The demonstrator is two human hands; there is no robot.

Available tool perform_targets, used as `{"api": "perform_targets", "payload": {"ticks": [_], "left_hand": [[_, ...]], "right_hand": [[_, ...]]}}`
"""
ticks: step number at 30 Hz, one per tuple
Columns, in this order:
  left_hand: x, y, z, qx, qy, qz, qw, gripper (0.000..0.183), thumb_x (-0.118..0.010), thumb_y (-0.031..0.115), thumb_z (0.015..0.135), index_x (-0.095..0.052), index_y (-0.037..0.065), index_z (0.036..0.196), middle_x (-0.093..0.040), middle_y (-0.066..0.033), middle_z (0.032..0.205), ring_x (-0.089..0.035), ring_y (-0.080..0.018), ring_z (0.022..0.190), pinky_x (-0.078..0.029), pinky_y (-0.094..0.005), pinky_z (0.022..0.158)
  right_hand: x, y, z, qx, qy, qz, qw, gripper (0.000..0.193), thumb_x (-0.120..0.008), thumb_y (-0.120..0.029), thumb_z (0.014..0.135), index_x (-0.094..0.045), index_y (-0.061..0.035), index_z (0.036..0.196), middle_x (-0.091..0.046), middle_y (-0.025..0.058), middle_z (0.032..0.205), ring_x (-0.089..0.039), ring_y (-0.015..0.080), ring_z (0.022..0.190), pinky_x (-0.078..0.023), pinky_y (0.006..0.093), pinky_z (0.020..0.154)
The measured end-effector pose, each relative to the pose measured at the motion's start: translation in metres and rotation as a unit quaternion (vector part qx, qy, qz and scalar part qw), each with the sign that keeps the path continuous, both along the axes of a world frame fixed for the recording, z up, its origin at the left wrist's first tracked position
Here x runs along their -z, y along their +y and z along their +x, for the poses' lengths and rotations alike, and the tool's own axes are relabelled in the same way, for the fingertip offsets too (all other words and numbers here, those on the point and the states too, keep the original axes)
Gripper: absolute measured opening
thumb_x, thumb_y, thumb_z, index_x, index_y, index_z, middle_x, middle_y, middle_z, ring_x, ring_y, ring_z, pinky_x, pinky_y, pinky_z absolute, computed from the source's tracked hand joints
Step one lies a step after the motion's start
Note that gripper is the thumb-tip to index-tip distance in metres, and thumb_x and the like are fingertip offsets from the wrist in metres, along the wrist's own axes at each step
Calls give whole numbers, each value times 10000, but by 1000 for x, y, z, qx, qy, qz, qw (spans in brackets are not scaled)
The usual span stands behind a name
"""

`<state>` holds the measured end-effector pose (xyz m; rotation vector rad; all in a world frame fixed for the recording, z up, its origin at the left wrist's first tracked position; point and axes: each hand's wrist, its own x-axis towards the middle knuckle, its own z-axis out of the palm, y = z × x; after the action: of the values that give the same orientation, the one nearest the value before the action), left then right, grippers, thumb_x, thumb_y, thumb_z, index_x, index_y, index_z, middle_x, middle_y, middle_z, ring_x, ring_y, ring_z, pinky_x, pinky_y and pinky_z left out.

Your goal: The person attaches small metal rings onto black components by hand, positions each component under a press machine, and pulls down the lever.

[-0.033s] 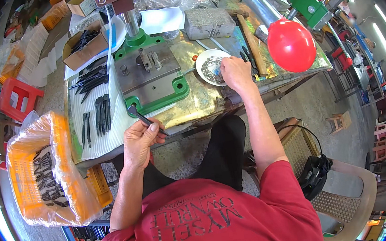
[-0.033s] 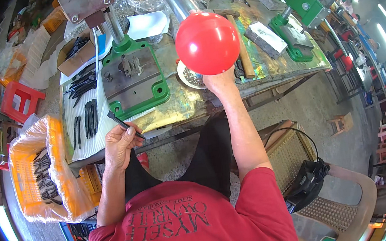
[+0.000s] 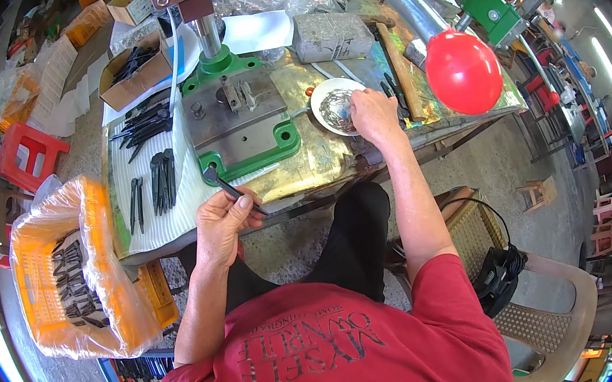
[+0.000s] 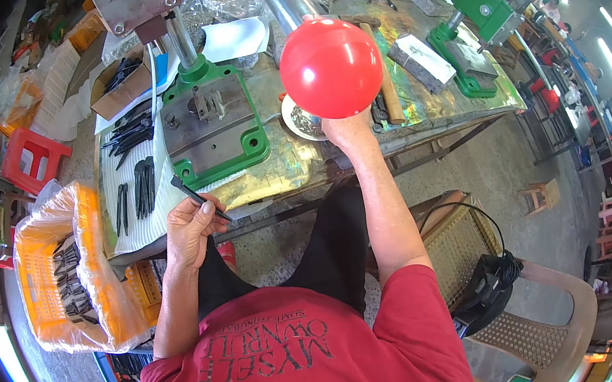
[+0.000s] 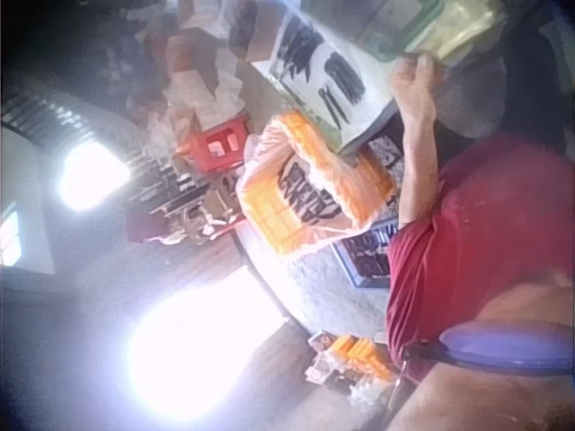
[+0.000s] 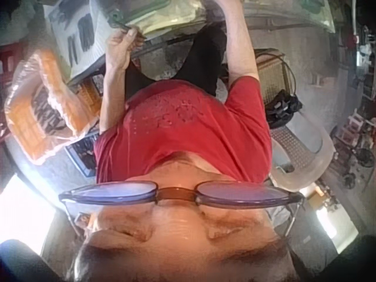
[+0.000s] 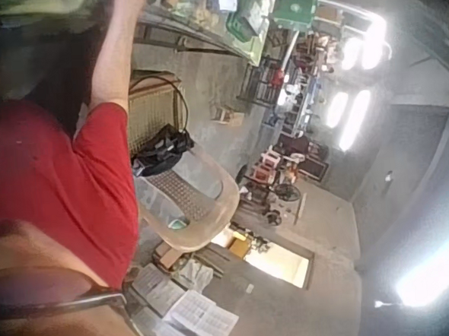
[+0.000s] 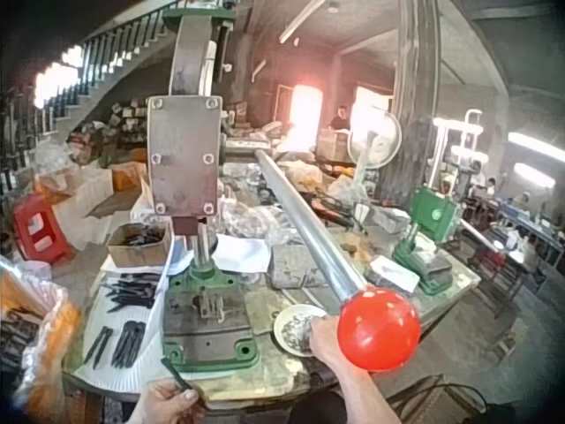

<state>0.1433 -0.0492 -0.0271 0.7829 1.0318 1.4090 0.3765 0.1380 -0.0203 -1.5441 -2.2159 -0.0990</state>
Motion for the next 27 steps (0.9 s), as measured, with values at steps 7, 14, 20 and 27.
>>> {"api": "perform_targets", "payload": {"ticks": [7, 14, 20, 27], "left_hand": [[-2, -1, 3, 8, -13, -5, 1000, 129, -568, 140, 768, -559, 19, 813, -576, -71, 735, -555, -106, 584, -478, -209, 516], [-4, -3, 0, 8, -6, -2, 1000, 130, -568, 145, 769, -564, 22, 810, -577, -67, 732, -552, -103, 587, -476, -209, 519], [-2, -4, 0, 8, -8, -4, 1000, 131, -568, 143, 768, -565, 23, 820, -580, -67, 727, -549, -105, 588, -469, -211, 520], [0, -4, 2, 12, -15, -14, 1000, 130, -567, 140, 768, -563, 20, 818, -579, -67, 722, -548, -104, 586, -468, -213, 519]], "right_hand": [[-21, -7, -10, -52, 33, -78, 995, 144, -442, -60, 708, -505, 2, 821, -550, 164, 880, -522, 321, 856, -345, 535, 742], [-18, -3, 2, -52, 59, -40, 996, 128, -411, -58, 737, -471, -4, 836, -543, 159, 852, -517, 324, 825, -359, 493, 707], [-21, -3, 10, -111, 94, -19, 989, 75, -457, -93, 745, -492, -62, 803, -538, 103, 804, -498, 307, 792, -356, 438, 640], [-19, -6, 8, -105, 48, -23, 993, 87, -507, -148, 733, -532, -79, 780, -540, 87, 794, -489, 283, 820, -356, 418, 671]]}}
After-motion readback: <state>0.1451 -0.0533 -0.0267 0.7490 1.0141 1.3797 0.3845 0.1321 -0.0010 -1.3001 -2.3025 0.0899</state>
